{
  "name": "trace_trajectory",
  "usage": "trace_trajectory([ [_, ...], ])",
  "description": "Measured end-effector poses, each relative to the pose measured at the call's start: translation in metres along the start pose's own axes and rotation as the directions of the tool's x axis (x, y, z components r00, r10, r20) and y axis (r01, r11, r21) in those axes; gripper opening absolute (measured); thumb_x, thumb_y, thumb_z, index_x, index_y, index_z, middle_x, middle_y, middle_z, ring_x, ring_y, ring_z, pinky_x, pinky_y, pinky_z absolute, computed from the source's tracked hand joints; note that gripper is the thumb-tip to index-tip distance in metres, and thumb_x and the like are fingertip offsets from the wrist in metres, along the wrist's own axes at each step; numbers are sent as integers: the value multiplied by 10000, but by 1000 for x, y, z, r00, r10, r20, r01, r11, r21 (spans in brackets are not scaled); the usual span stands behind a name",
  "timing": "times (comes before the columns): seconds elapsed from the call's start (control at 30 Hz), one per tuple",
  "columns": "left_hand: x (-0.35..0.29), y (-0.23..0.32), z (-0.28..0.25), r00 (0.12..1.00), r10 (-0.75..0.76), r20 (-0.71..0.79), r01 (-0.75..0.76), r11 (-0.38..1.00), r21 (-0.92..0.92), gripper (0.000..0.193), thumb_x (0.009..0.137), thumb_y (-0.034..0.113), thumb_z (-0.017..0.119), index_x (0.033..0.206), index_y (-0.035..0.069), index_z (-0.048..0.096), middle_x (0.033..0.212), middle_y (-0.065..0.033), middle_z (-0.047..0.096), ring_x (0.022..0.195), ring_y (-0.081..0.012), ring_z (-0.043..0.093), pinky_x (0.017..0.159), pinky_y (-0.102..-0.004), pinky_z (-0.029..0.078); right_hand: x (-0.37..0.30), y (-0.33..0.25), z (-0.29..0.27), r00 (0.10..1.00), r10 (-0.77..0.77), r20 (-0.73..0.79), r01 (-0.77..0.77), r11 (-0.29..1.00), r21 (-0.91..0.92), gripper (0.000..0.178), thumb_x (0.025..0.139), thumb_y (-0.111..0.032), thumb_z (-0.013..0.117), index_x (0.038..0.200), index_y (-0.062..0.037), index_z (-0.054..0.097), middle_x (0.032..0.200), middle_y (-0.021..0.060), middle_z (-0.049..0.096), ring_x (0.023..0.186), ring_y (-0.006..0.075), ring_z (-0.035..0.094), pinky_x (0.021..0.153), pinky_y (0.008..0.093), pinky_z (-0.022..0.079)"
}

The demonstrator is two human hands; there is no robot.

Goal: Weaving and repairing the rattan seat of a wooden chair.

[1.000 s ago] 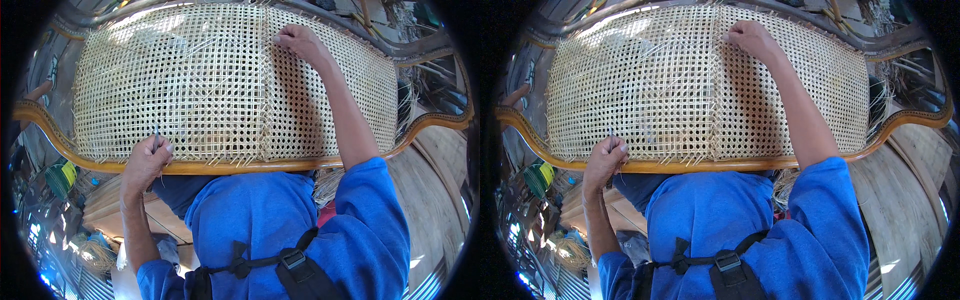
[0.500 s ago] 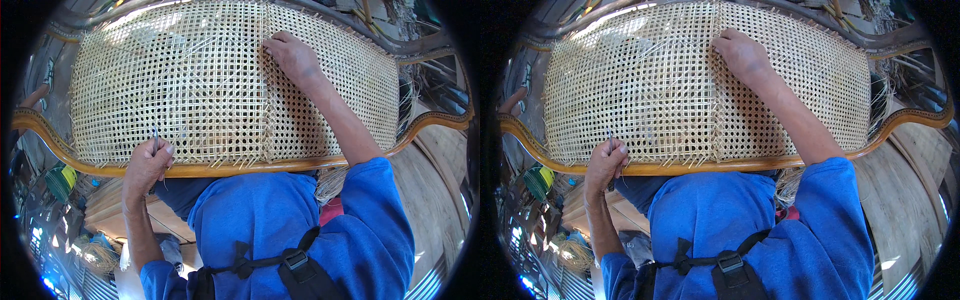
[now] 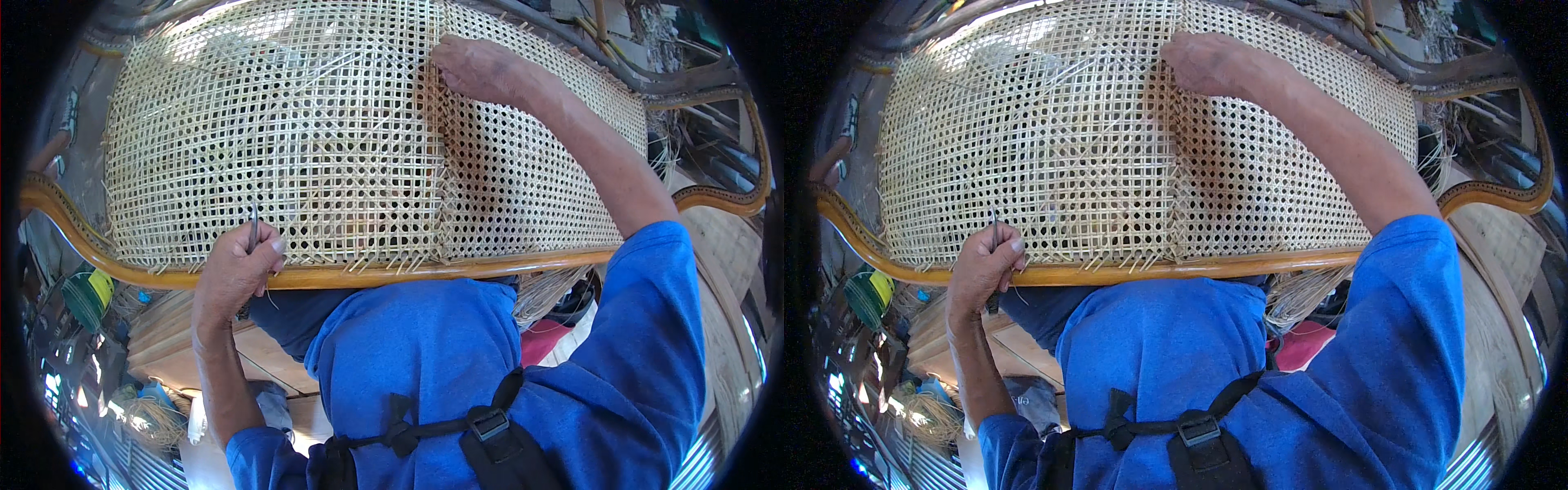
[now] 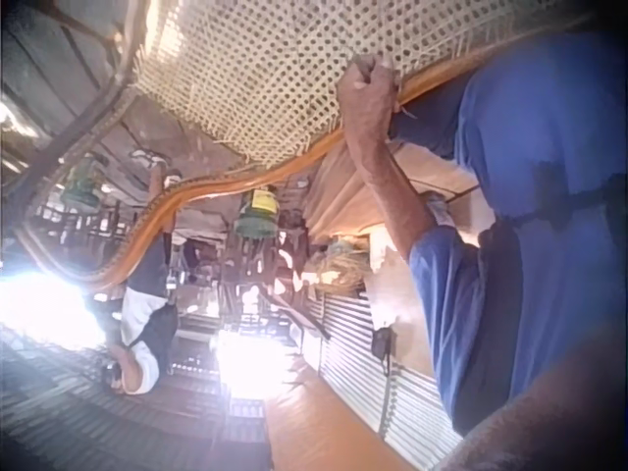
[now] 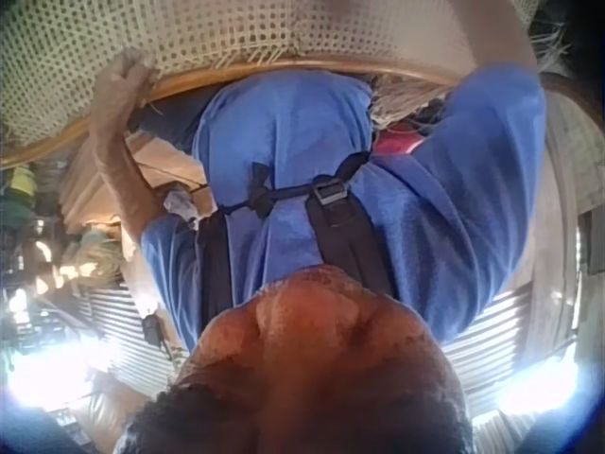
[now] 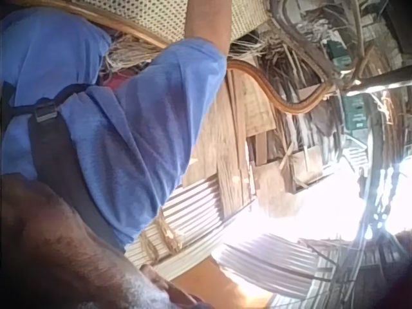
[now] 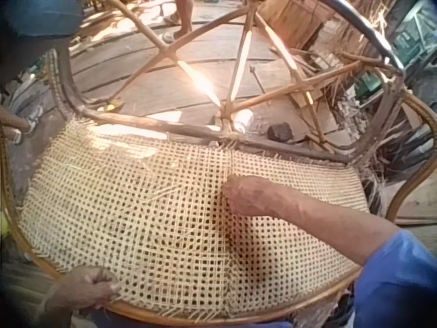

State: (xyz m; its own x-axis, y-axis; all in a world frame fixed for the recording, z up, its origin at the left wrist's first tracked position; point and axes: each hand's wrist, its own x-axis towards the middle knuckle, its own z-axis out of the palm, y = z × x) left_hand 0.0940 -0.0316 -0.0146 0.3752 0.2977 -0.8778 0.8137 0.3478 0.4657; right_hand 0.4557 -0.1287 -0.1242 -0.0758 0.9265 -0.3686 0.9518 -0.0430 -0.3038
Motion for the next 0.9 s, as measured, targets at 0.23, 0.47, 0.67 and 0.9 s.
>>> trace_trajectory([
  [0.23,3,28,8,965,172,-200,21,705,709,283,884,273,568,902,-5,618,615,-56,566,512,-105,512,489,-289,407,-17,63,5,977,-186,-103,157,958,-239,115,845,-101,535,778,-12,510,731,73,522,697,244,525,645,372,439],
  [0.47,96,146,100,875,472,108,-482,871,98,471,886,323,547,1212,-17,553,820,-55,642,529,-68,477,494,-212,407,-49,2,-29,920,141,-366,-54,970,237,125,858,-110,566,910,3,554,837,134,560,777,297,566,715,373,470],
  [0.67,156,153,142,902,427,61,-430,902,50,192,865,230,612,883,40,597,642,4,538,483,-61,438,461,-217,367,-54,14,-7,874,384,-298,-171,817,552,208,887,-212,558,958,-20,593,871,131,609,773,256,602,721,371,489],
  [0.9,154,161,134,985,122,-120,-111,990,89,153,755,154,612,665,45,554,550,-11,496,453,-88,434,434,-246,349,-48,22,39,667,657,-351,25,451,892,227,887,-248,596,973,-41,628,811,76,628,727,158,585,695,300,479],
])
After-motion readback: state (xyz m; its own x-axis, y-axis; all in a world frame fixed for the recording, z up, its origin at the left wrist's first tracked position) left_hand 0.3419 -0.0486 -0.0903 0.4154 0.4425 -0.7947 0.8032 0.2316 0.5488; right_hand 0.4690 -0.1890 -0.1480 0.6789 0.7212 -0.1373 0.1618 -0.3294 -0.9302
